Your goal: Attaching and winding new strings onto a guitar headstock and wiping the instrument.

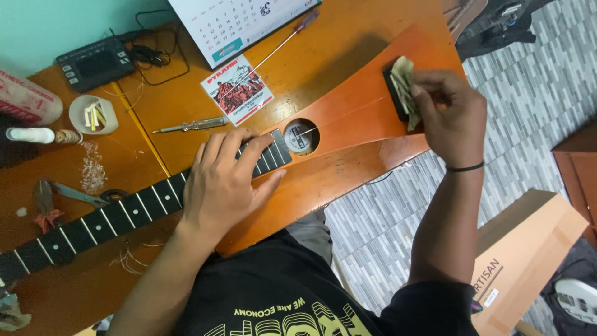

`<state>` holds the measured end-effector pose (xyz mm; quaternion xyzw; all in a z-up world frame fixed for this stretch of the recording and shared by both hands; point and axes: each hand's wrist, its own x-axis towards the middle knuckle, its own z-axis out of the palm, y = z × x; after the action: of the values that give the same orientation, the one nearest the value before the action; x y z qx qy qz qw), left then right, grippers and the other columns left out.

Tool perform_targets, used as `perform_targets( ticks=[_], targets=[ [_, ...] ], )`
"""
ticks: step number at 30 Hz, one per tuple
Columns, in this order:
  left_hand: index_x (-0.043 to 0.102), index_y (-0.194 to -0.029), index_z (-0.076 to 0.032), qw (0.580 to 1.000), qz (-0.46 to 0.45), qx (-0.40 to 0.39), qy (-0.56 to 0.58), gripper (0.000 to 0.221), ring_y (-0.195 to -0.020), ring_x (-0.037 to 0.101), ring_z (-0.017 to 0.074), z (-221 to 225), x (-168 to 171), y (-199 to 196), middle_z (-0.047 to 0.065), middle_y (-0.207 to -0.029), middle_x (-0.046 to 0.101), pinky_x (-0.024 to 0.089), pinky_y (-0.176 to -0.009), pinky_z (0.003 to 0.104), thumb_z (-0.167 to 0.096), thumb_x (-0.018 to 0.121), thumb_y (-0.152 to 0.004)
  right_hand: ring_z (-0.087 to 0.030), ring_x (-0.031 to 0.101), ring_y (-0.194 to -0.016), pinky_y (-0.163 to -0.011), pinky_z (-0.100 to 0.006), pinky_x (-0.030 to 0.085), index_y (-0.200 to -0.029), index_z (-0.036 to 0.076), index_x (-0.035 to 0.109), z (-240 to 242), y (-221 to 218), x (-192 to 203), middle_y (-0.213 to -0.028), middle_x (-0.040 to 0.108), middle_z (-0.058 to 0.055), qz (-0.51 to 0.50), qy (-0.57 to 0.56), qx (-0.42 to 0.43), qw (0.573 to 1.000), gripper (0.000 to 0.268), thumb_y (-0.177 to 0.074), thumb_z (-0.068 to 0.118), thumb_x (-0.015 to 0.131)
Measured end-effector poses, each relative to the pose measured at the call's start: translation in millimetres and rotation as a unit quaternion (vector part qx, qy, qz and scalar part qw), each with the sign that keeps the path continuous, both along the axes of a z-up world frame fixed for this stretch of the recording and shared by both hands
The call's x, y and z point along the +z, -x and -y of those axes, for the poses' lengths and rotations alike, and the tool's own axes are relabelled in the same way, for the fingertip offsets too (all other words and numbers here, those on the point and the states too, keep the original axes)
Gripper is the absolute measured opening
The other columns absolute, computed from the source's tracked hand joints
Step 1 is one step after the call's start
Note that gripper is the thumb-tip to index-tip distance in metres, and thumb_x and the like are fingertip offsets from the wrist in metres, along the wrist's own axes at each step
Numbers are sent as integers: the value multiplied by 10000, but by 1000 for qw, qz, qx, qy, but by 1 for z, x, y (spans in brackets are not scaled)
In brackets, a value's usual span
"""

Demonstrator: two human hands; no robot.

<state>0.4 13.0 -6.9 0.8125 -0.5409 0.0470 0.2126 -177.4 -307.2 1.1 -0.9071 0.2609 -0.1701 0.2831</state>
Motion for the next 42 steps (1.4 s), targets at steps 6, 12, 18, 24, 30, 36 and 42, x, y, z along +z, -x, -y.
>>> perform_targets(
  ticks=[6, 12, 18, 24, 30, 36, 42],
  targets=[
    [712, -1221, -129, 1000, 18, -14, 10, 453, -981, 617, 276, 0, -3, -1, 107, -1132, 652, 502, -760, 396, -458, 782, -917, -160, 718, -874, -638, -296, 644, -1073, 34, 749, 13, -9, 5, -1044, 728, -88, -36, -99, -22, 994, 25, -1054, 39, 764],
    [717, -1167, -79, 998, -3, -20, 54, 459, -943, 639, 276, 0, -6, -1, 120, -1126, 685, 499, -764, 390, -438, 830, -905, -120, 695, -879, -742, -280, 538, -1045, 76, 768, 39, -9, -4, -985, 756, -49, -121, -59, 4, 991, 19, -1043, 88, 784],
    [741, -1048, -66, 994, -36, 0, 102, 234, -991, 695, 288, -11, -8, -4, 109, -1120, 743, 518, -821, 395, -271, 802, -951, -236, 718, -924, -769, -386, 512, -1154, 55, 792, 41, -1, -6, -1027, 763, -111, -149, 67, 38, 986, 136, -1074, 165, 796],
    [713, -955, -76, 993, -50, 31, 101, 25, -828, 652, 279, -47, -3, -13, 53, -975, 723, 479, -730, 403, -96, 723, -967, -167, 690, -822, -806, -313, 550, -1114, 112, 693, -53, 18, 6, -921, 719, -43, -80, -39, 203, 975, 318, -965, -149, 587],
    [652, -848, -84, 992, -10, 80, 97, 106, -751, 626, 294, -85, -6, -21, 55, -836, 669, 449, -675, 425, -74, 709, -938, -241, 728, -1102, -956, -345, 545, -1169, 112, 737, -167, -33, 0, -1191, 741, -73, -120, -86, 371, 917, 259, -914, 142, 701],
    [673, -864, -109, 989, -10, 126, 75, 131, -905, 634, 274, -141, -7, -26, 33, -912, 669, 431, -882, 472, -14, 610, -929, -144, 681, -898, -895, -263, 495, -901, 97, 735, -205, -78, 46, -944, 741, 8, 2, 57, 381, 923, 50, -919, 79, 778],
    [713, -943, -89, 975, -23, 212, 67, 57, -936, 596, 282, -199, -17, -32, 76, -992, 625, 448, -934, 487, -134, 679, -953, -343, 646, -1024, -935, -443, 504, -1112, 29, 730, -279, -157, 32, -1069, 718, -140, 8, 167, 514, 842, 193, -971, 159, 718]
  ],
)
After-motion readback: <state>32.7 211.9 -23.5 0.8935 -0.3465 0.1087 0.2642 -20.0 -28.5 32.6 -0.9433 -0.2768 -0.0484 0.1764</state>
